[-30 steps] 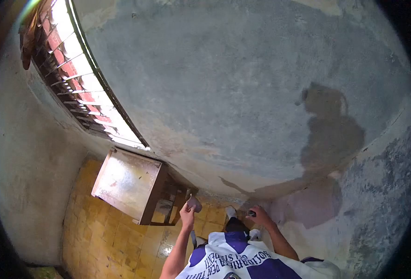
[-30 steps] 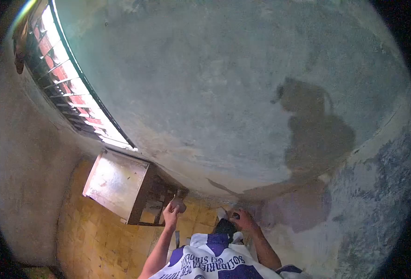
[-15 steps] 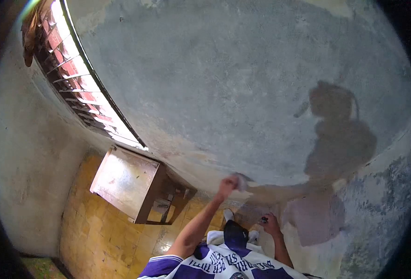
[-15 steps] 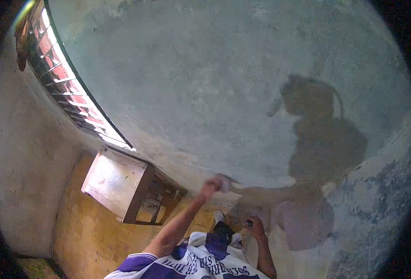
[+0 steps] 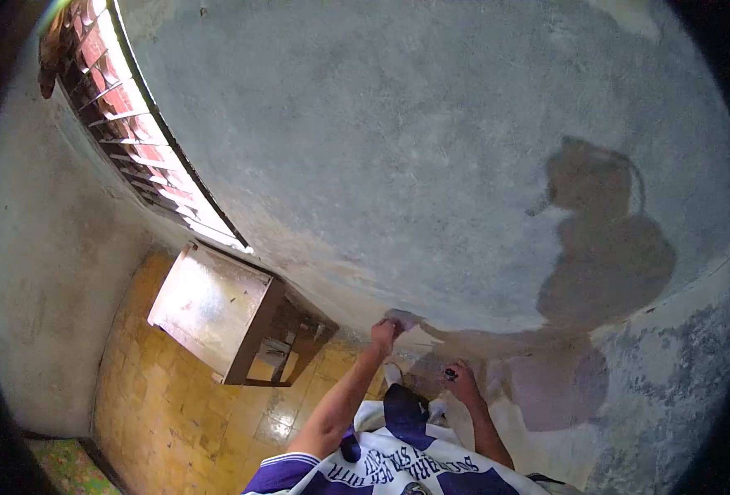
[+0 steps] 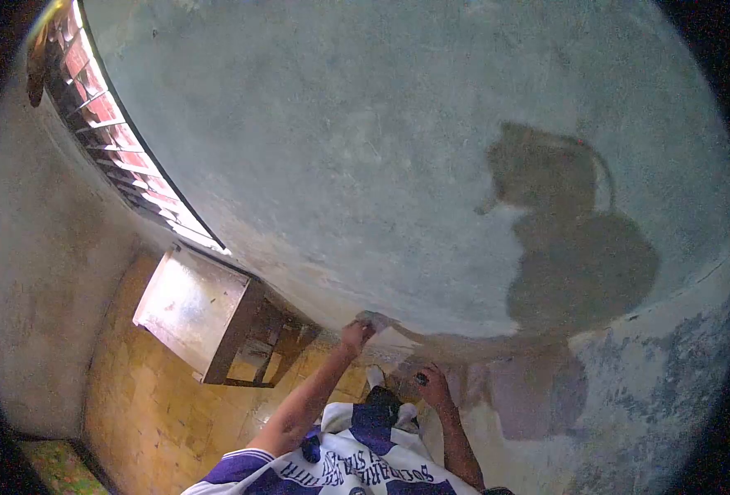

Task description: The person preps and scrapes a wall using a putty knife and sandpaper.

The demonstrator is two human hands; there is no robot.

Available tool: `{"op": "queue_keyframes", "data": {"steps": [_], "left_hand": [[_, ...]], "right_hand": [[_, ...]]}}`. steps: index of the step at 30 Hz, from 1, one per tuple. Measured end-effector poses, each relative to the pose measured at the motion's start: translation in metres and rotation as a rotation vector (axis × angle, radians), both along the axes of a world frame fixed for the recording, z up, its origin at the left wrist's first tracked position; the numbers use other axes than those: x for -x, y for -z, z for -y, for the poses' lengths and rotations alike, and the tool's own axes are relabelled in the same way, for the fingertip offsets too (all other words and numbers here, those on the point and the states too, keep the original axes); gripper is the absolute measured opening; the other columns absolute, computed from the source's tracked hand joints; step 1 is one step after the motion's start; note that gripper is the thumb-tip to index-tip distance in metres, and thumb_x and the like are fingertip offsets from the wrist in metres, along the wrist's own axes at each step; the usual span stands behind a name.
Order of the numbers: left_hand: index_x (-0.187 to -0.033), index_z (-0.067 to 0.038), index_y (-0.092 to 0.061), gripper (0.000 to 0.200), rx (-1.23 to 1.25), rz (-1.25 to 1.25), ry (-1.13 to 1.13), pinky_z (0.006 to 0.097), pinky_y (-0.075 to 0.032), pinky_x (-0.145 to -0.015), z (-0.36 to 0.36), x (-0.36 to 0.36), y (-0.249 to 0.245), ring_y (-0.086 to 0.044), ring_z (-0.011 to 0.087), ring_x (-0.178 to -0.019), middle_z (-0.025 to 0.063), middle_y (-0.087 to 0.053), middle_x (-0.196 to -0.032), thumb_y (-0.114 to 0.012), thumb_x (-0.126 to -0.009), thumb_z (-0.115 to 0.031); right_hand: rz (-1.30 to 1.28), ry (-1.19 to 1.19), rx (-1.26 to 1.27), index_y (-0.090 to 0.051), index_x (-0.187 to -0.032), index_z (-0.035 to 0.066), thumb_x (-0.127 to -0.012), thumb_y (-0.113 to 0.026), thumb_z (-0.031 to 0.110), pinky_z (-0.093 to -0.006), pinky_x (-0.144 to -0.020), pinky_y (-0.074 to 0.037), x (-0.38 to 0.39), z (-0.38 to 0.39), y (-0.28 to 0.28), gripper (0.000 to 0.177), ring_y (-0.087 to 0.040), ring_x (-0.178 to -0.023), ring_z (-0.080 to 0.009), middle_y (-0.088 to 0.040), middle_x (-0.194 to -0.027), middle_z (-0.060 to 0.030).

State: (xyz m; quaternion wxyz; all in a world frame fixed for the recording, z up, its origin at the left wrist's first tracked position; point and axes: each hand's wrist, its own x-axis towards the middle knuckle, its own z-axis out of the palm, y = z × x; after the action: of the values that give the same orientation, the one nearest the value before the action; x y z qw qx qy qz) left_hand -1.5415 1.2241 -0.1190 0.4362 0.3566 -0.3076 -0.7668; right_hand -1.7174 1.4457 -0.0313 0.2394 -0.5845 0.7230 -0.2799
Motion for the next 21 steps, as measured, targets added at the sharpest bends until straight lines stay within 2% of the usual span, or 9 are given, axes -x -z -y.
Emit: {"op": "queue_keyframes", "data": {"steps": [2, 3, 5, 7, 10, 12, 15, 18, 21], "left_hand": [[-0.099, -0.002, -0.063, 0.016, -0.369, -0.135, -0.036, 0.0292, -0.052, -0.070, 0.015, 0.004, -0.037, -0.061, 0.0181, -0.078, 0.0070, -0.064, -0.094, -0.055, -0.088, -0.011], [-0.102, -0.003, -0.062, 0.018, -0.340, -0.209, -0.040, 0.0300, -0.051, -0.073, 0.009, 0.001, -0.044, -0.061, 0.0178, -0.082, 0.0063, -0.064, -0.097, -0.054, -0.088, -0.012], [-0.107, -0.005, -0.061, 0.021, -0.279, -0.364, -0.056, 0.0315, -0.050, -0.080, -0.008, -0.008, -0.054, -0.061, 0.0173, -0.089, 0.0050, -0.063, -0.103, -0.054, -0.089, -0.014], [-0.110, -0.009, -0.059, 0.023, -0.230, -0.281, 0.075, 0.0305, -0.048, -0.081, -0.029, -0.040, -0.096, -0.059, 0.0139, -0.088, 0.0023, -0.062, -0.099, -0.053, -0.090, -0.020], [-0.111, -0.010, -0.058, 0.021, -0.323, -0.070, 0.014, 0.0297, -0.048, -0.073, -0.056, -0.102, -0.047, -0.057, 0.0129, -0.080, 0.0007, -0.061, -0.096, -0.053, -0.093, -0.018], [-0.106, -0.009, -0.057, 0.016, -0.350, 0.028, -0.116, 0.0250, -0.045, -0.062, -0.075, -0.142, -0.031, -0.051, 0.0087, -0.065, -0.0023, -0.057, -0.082, -0.052, -0.093, -0.017], [-0.097, -0.010, -0.056, 0.007, -0.379, 0.134, -0.262, 0.0207, -0.039, -0.053, -0.100, -0.190, -0.047, -0.042, 0.0049, -0.055, -0.0050, -0.049, -0.071, -0.052, -0.092, -0.014], [-0.093, -0.010, -0.055, 0.005, -0.362, 0.201, -0.370, 0.0210, -0.037, -0.051, -0.123, -0.228, -0.058, -0.040, 0.0040, -0.054, -0.0052, -0.047, -0.068, -0.051, -0.090, -0.008], [-0.089, -0.011, -0.052, 0.008, -0.284, 0.195, -0.476, 0.0208, -0.036, -0.050, -0.148, -0.265, -0.051, -0.040, 0.0036, -0.052, -0.0053, -0.046, -0.066, -0.052, -0.086, -0.003]], "right_hand": [[0.104, -0.007, -0.005, -0.066, -0.090, 0.002, -0.067, -0.081, 0.018, -0.0370, -0.077, -0.050, 0.000, 0.002, -0.001, 0.032, -0.060, -0.087, -0.0278, -0.059, -0.092, -0.0127], [0.155, -0.010, -0.011, -0.066, -0.090, 0.002, -0.067, -0.081, 0.018, -0.0371, -0.078, -0.049, 0.001, 0.002, -0.003, 0.032, -0.060, -0.088, -0.0280, -0.059, -0.092, -0.0128], [0.017, 0.000, 0.033, -0.066, -0.090, 0.003, -0.068, -0.081, 0.019, -0.0372, -0.079, -0.049, 0.003, -0.006, 0.004, 0.031, -0.060, -0.086, -0.0288, -0.059, -0.093, -0.0131], [-0.007, -0.010, 0.045, -0.065, -0.090, 0.003, -0.070, -0.080, 0.020, -0.0375, -0.080, -0.048, 0.007, 0.000, 0.008, 0.030, -0.060, -0.085, -0.0295, -0.059, -0.093, -0.0132], [0.117, 0.017, -0.071, -0.062, -0.093, 0.003, -0.076, -0.076, 0.021, -0.0380, -0.081, -0.047, 0.006, -0.002, 0.011, 0.028, -0.060, -0.084, -0.0293, -0.059, -0.090, -0.0130], [0.168, 0.128, -0.191, -0.060, -0.096, 0.004, -0.081, -0.073, 0.022, -0.0381, -0.080, -0.046, -0.004, 0.004, 0.010, 0.026, -0.060, -0.084, -0.0277, -0.059, -0.087, -0.0126], [0.063, 0.114, 0.065, -0.057, -0.098, 0.004, -0.084, -0.069, 0.022, -0.0373, -0.077, -0.047, -0.025, 0.020, -0.004, 0.025, -0.060, -0.084, -0.0235, -0.057, -0.085, -0.0114], [0.308, 0.020, 0.009, -0.057, -0.095, 0.003, -0.084, -0.068, 0.019, -0.0370, -0.073, -0.048, -0.050, 0.051, -0.043, 0.023, -0.059, -0.081, -0.0205, -0.057, -0.083, -0.0111], [0.530, -0.161, 0.112, -0.057, -0.090, 0.002, -0.084, -0.068, 0.017, -0.0377, -0.071, -0.047, -0.084, 0.086, -0.071, 0.019, -0.058, -0.077, -0.0189, -0.057, -0.080, -0.0110]]}}
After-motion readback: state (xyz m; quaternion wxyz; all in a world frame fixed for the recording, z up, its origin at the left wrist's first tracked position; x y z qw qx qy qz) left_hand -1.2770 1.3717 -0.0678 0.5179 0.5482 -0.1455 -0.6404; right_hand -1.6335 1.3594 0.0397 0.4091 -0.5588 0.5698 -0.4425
